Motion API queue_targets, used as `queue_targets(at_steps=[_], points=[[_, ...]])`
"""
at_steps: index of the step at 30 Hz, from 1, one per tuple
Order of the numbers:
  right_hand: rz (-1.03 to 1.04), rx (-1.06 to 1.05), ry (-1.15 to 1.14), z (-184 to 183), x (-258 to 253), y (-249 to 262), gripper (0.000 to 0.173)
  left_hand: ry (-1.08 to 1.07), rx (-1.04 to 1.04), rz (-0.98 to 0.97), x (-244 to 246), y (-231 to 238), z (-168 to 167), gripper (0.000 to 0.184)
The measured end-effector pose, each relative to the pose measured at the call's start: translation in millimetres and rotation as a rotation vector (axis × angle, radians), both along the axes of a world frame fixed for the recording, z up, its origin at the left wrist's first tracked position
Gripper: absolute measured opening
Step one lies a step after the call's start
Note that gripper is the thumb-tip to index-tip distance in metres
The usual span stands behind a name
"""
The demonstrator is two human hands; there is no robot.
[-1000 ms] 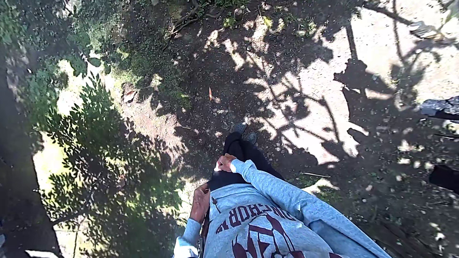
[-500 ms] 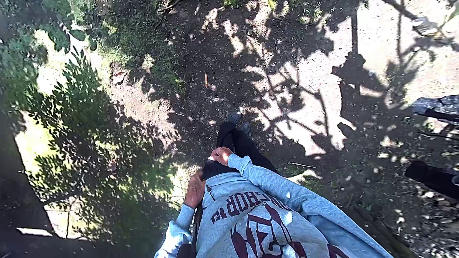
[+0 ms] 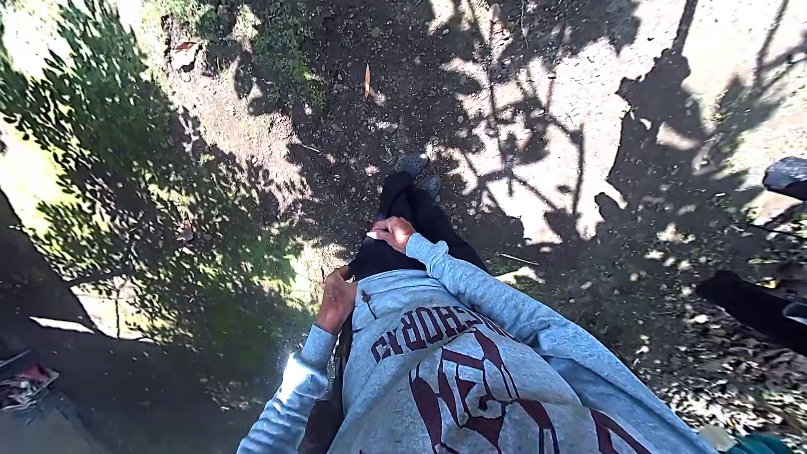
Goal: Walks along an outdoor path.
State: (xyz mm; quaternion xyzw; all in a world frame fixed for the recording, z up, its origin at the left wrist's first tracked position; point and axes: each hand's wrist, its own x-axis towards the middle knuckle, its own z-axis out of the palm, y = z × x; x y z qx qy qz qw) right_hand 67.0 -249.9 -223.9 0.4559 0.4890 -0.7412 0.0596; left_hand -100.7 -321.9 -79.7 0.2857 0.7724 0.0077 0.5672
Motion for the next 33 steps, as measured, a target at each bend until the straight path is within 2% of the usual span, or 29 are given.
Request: queue_targets(at_steps=[5, 8, 12, 16, 20, 23, 26, 33], points=[[0.014, 0.000, -0.030, 12, -8, 2, 0.033, -0.058, -0.030, 0.104, -2, -6, -5, 0.012], [0.019, 0.009, -0.045, 11, -7, 0, 0.033, -0.094, -0.046, 0.038, -2, -6, -7, 0.011], [0.001, 0.030, -0.020, 0, -3, -3, 0.033, -0.032, -0.017, -0.075, -7, -4, -11, 0.012], [0.014, 0.048, -0.019, -9, -1, -3, 0.032, -0.051, 0.002, -0.099, -27, -6, -10, 0.024], [0.024, 0.053, -0.052, -15, -1, -4, 0.032, -0.123, 0.028, -0.133, -49, -6, 2, 0.046], [0.019, 0.067, -0.045, -21, 0, -6, 0.032, -0.191, 0.067, -0.094, -61, -15, 6, 0.055], [0.021, 0.059, -0.038, -17, 1, -3, 0.031, -0.225, 0.113, -0.081, -66, -23, 4, 0.058], [-0.040, 0.067, 0.005, -18, 6, -8, 0.031, -0.185, 0.191, -0.204, -78, -33, -7, 0.069]])
